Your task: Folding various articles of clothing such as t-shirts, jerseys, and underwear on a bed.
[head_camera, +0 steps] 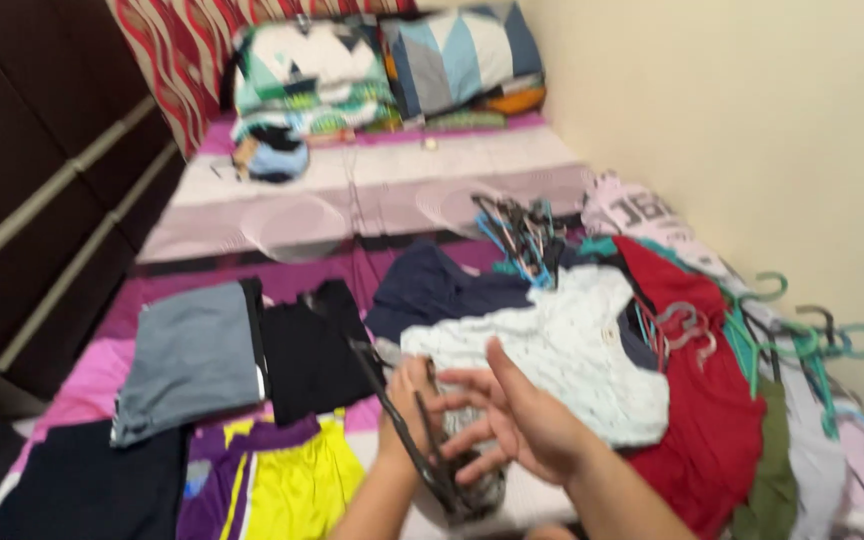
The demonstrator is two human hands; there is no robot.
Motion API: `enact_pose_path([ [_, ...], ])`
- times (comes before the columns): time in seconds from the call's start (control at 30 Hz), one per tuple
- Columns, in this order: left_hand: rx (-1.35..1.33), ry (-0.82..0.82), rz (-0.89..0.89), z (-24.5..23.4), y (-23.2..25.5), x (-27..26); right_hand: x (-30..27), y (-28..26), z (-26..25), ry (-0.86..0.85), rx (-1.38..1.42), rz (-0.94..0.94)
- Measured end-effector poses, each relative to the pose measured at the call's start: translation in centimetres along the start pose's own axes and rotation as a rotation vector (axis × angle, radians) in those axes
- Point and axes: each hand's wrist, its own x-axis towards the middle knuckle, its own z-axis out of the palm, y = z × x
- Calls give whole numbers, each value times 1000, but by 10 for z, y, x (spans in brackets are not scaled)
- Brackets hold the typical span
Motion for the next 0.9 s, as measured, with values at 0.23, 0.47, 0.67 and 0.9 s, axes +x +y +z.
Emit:
enact_pose_path([
  [0.23,308,-89,146,10,-32,12,-28,12,-28,146,-513,122],
  [0.47,463,-184,309,21,-35,21,-37,11,-109,443,-89,-5],
  [0.67,420,-230,321,41,-59,20,-39,2,-156,521,114,-109],
  [0.9,325,-240,275,47,-70,27,-21,54,-203,439,-59,82],
])
